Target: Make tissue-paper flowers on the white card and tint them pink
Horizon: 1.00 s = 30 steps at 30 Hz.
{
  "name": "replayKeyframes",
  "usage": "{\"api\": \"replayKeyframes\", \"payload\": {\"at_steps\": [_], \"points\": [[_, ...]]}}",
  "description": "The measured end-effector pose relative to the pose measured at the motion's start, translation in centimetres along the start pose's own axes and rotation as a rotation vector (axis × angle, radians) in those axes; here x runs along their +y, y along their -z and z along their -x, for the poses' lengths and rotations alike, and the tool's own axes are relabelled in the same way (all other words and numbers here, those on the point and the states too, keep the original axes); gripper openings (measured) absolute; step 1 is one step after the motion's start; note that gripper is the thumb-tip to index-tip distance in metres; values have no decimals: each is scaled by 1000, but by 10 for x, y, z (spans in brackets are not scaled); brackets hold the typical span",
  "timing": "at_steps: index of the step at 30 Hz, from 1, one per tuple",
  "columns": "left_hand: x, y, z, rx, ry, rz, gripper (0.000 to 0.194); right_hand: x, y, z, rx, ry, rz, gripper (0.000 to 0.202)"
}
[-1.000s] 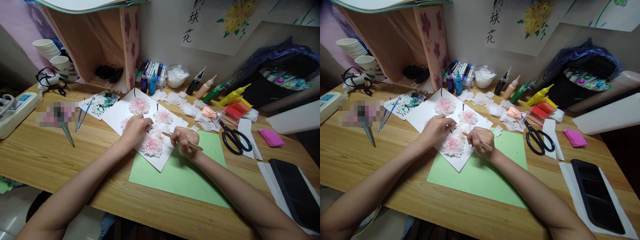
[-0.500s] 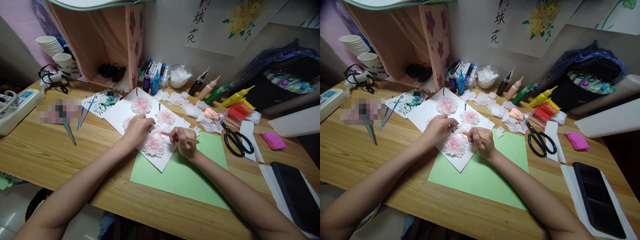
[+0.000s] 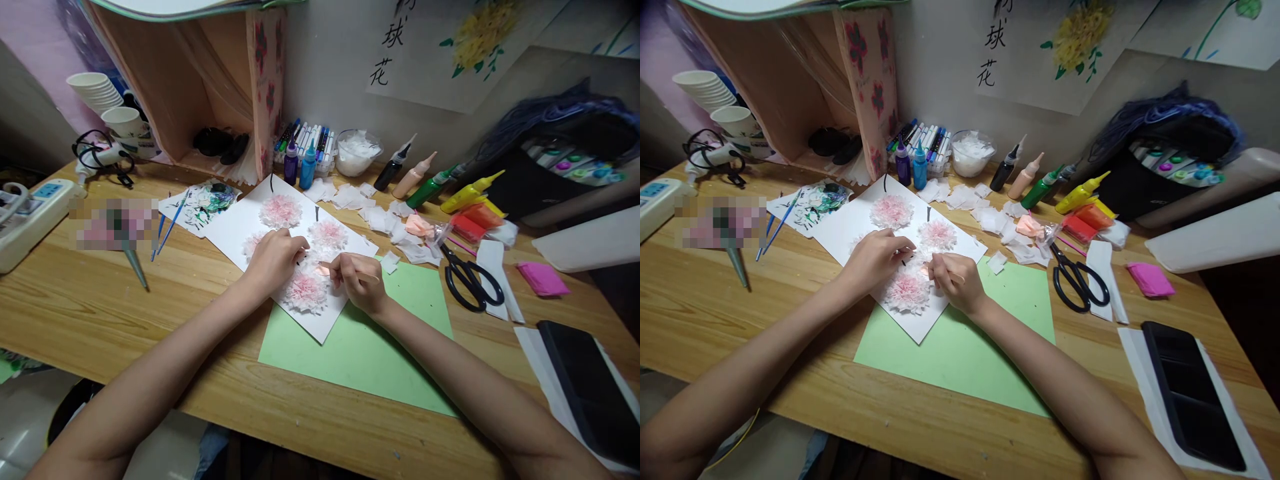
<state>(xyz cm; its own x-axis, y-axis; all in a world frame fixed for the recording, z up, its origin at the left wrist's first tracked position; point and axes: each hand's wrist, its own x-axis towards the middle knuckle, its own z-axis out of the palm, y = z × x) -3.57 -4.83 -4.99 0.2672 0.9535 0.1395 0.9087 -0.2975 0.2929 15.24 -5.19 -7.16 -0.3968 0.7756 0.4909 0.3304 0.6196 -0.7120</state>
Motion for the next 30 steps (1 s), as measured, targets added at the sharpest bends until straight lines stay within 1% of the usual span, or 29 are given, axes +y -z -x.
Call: {"api": "replayKeyframes", "payload": {"at_steps": [2,4,9,11,14,17,21,23,25,27,30], "points": [[0,0,0,0,0,-2,21,0,-1,-1,13,-19,-1,50],[1,1,0,-1,-4,-5,22,0,-2,-3,29,-81,-19,52],[3,1,1,-10,-15,-25,23,-2,-7,-9,83,-373,-228,54],[3,1,1,-13,-20,-31,23,-1,-7,-8,115,-424,-296,55],[3,1,2,-15,-21,-28,22,-1,-3,-3,155,-386,-287,58],[3,1,1,-19,-16,-24,22,-1,1,2,162,-272,-195,60],[3,1,1,-23,-10,-30,21,-1,3,5,98,-98,-97,59],[3,0,1,-23,-8,-29,21,1,1,4,60,-42,-64,58],[2,0,1,-21,-10,-27,21,3,-1,2,38,-21,-38,56],[3,1,1,-20,-13,-22,21,3,-3,1,29,-35,-23,54],[3,1,1,-19,-15,-16,22,1,-4,-3,41,-129,-42,55]]}}
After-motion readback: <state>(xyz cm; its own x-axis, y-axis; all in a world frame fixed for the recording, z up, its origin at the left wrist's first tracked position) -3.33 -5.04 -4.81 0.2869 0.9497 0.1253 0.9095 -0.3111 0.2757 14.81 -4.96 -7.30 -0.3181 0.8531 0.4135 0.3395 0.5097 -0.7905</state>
